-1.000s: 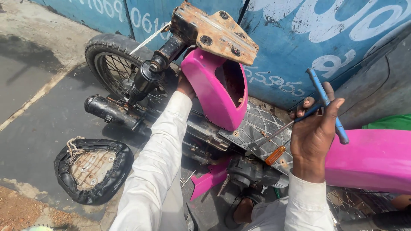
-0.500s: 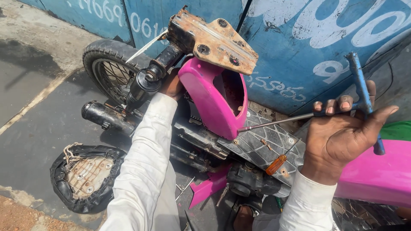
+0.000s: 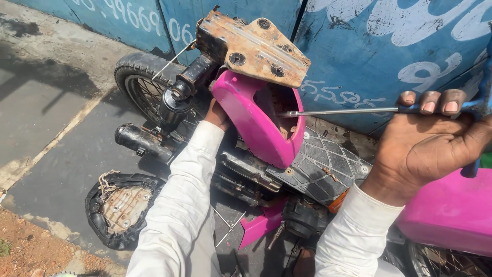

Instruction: The person uses a T-handle socket wrench and a screwdriver to loosen fasteners on a pink motorcycle body panel before removing it by hand. They then use various wrenches and the T-handle tool to work on the engine components and chassis underneath.

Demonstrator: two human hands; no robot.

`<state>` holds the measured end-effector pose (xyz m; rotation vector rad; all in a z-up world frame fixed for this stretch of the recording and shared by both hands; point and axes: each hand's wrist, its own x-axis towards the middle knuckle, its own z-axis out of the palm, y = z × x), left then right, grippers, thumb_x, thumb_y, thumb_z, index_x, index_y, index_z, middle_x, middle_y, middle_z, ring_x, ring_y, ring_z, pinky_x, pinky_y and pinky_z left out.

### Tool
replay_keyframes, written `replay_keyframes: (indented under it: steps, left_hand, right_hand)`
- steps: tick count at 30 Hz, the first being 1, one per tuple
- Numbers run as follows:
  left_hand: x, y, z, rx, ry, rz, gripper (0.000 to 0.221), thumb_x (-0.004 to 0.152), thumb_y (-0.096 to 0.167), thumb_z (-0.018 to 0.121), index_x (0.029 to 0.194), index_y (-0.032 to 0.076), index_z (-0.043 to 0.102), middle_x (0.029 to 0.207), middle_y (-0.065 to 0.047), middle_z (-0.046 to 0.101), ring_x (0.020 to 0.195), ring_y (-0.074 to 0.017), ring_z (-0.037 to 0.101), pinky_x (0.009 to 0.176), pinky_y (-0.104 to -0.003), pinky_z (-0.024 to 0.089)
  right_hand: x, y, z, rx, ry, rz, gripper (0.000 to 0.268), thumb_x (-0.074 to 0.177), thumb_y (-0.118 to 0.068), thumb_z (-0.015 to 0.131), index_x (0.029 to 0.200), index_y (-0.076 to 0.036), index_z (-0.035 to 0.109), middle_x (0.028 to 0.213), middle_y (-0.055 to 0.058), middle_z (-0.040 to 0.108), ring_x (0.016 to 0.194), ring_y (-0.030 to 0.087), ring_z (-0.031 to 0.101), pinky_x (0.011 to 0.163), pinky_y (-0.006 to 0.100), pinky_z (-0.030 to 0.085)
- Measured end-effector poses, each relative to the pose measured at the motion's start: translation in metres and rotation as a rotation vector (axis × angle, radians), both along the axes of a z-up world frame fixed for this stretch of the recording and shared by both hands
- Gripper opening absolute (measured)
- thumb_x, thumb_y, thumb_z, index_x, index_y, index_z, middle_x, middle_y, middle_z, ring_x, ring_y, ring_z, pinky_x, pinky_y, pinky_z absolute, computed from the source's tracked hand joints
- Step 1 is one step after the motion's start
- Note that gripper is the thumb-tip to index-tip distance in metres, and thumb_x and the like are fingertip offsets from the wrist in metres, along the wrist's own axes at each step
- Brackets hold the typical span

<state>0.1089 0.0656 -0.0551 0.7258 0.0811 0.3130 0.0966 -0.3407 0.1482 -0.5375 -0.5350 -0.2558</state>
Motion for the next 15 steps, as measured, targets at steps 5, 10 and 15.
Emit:
replay_keyframes:
  steps: [5, 10, 15]
  left_hand:
    - [-0.008, -0.002, 0.008, -0.016, -0.006, -0.006, 0.036, 0.105, 0.023, 0.056, 0.135, 0.003, 0.057, 0.121, -0.014, 0.067, 0.106, -0.0258, 0.07, 0.089, -0.04, 0.061]
    - [-0.016, 0.014, -0.005, -0.022, -0.074, 0.014, 0.036, 0.107, 0.022, 0.059, 0.136, 0.002, 0.056, 0.123, -0.013, 0.065, 0.107, -0.0252, 0.067, 0.089, -0.04, 0.059]
    - [-0.032, 0.002, 0.017, 0.005, -0.046, 0.056, 0.036, 0.107, 0.022, 0.059, 0.136, 0.002, 0.056, 0.123, -0.013, 0.065, 0.108, -0.0254, 0.067, 0.09, -0.04, 0.059]
  right_hand:
    - [0.018, 0.03, 0.0, 0.062, -0.013, -0.033, 0.051, 0.107, -0.054, 0.061, 0.091, -0.006, 0.053, 0.079, 0.005, 0.047, 0.073, 0.019, 0.046, 0.074, 0.035, 0.04]
    - [0.046, 0.034, -0.021, 0.014, -0.038, -0.093, 0.05, 0.107, -0.06, 0.06, 0.094, -0.012, 0.058, 0.076, 0.002, 0.043, 0.071, 0.018, 0.046, 0.072, 0.037, 0.042]
    - [0.053, 0.039, -0.032, 0.275, 0.107, 0.076, 0.058, 0.113, -0.059, 0.048, 0.153, -0.018, 0.044, 0.075, 0.004, 0.045, 0.066, 0.016, 0.044, 0.071, 0.034, 0.042]
